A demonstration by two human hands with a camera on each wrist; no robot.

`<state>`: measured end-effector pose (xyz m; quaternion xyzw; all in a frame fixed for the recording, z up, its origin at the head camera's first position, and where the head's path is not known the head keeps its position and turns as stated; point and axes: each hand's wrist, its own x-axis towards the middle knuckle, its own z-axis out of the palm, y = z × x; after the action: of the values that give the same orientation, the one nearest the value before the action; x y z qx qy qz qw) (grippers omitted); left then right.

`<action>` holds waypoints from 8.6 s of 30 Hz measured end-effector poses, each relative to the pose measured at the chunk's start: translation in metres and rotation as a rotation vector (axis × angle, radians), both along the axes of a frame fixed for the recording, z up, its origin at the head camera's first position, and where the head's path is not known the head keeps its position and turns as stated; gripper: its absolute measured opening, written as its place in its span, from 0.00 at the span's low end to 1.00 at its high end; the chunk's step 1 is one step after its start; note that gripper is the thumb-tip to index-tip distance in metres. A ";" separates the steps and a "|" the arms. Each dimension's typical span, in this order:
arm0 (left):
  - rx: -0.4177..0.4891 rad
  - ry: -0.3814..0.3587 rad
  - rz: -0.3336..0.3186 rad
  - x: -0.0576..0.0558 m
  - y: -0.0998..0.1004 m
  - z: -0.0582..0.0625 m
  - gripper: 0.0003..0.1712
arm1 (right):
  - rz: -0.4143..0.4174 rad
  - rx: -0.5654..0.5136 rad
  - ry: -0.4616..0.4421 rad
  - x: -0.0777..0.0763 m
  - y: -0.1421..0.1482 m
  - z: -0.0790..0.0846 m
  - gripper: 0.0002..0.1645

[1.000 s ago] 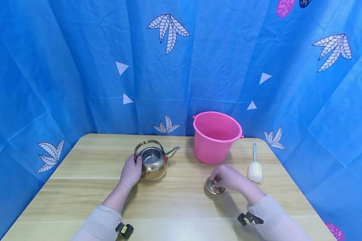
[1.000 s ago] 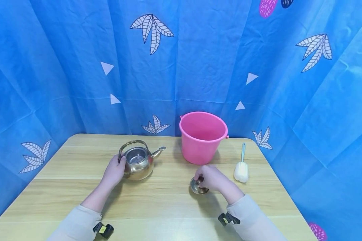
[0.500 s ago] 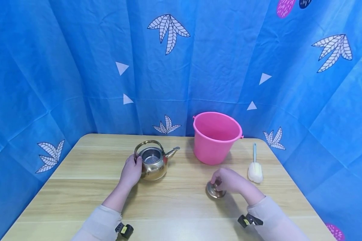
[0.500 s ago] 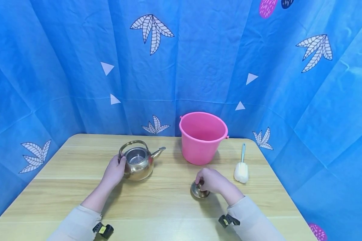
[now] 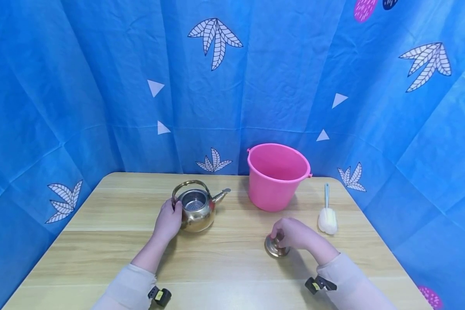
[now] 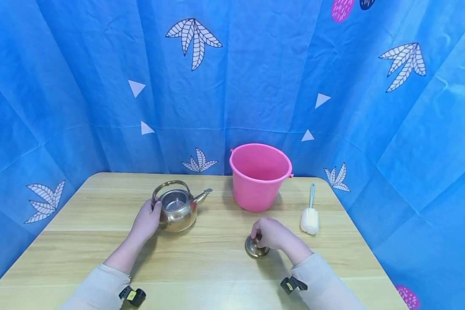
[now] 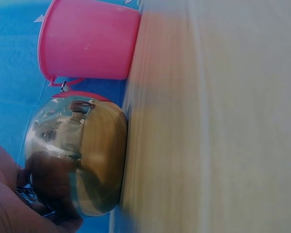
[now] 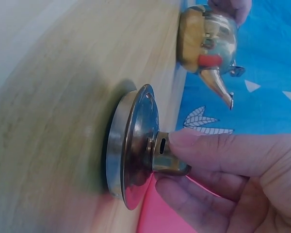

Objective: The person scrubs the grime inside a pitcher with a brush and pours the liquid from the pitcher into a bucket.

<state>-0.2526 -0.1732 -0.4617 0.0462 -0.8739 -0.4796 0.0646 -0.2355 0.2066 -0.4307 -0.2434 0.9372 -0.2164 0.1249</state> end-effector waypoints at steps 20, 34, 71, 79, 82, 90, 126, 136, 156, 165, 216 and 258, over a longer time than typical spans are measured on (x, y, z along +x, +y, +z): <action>-0.010 0.004 0.008 0.001 0.000 0.000 0.32 | 0.016 0.004 0.007 -0.003 0.003 -0.005 0.18; -0.013 -0.001 0.007 0.001 0.000 0.000 0.32 | 0.000 -0.013 -0.021 -0.002 0.003 -0.007 0.19; -0.011 0.002 0.005 -0.002 -0.001 -0.002 0.33 | -0.024 -0.002 0.008 -0.001 -0.001 0.019 0.13; -0.004 -0.003 0.008 -0.002 0.001 -0.002 0.33 | -0.044 0.007 0.023 -0.001 -0.004 0.024 0.14; -0.002 0.015 0.018 -0.003 0.002 -0.003 0.33 | -0.058 0.014 0.024 -0.002 -0.005 0.026 0.13; -0.010 0.000 0.010 -0.003 0.000 -0.001 0.32 | -0.045 0.003 0.037 -0.004 -0.007 0.033 0.10; -0.010 0.021 0.029 -0.001 0.001 0.000 0.28 | 0.020 -0.103 0.088 -0.005 -0.023 0.054 0.09; -0.020 0.039 0.031 -0.003 0.002 -0.001 0.23 | 0.033 -0.116 0.108 -0.006 -0.029 0.058 0.09; -0.021 0.020 0.030 -0.002 0.001 -0.001 0.25 | 0.026 -0.143 0.110 -0.003 -0.041 0.064 0.10; -0.020 0.027 0.031 -0.002 0.001 -0.001 0.26 | 0.031 -0.153 0.107 -0.004 -0.046 0.064 0.10; -0.039 0.028 0.027 -0.004 0.000 -0.004 0.27 | 0.064 -0.276 0.146 -0.012 -0.074 0.061 0.12; -0.053 0.015 0.034 -0.002 0.001 -0.002 0.30 | 0.064 -0.464 0.271 -0.020 -0.108 0.052 0.12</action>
<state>-0.2551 -0.1720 -0.4634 0.0556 -0.8848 -0.4556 0.0804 -0.2553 0.0984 -0.3787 -0.3217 0.8625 -0.3869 -0.0542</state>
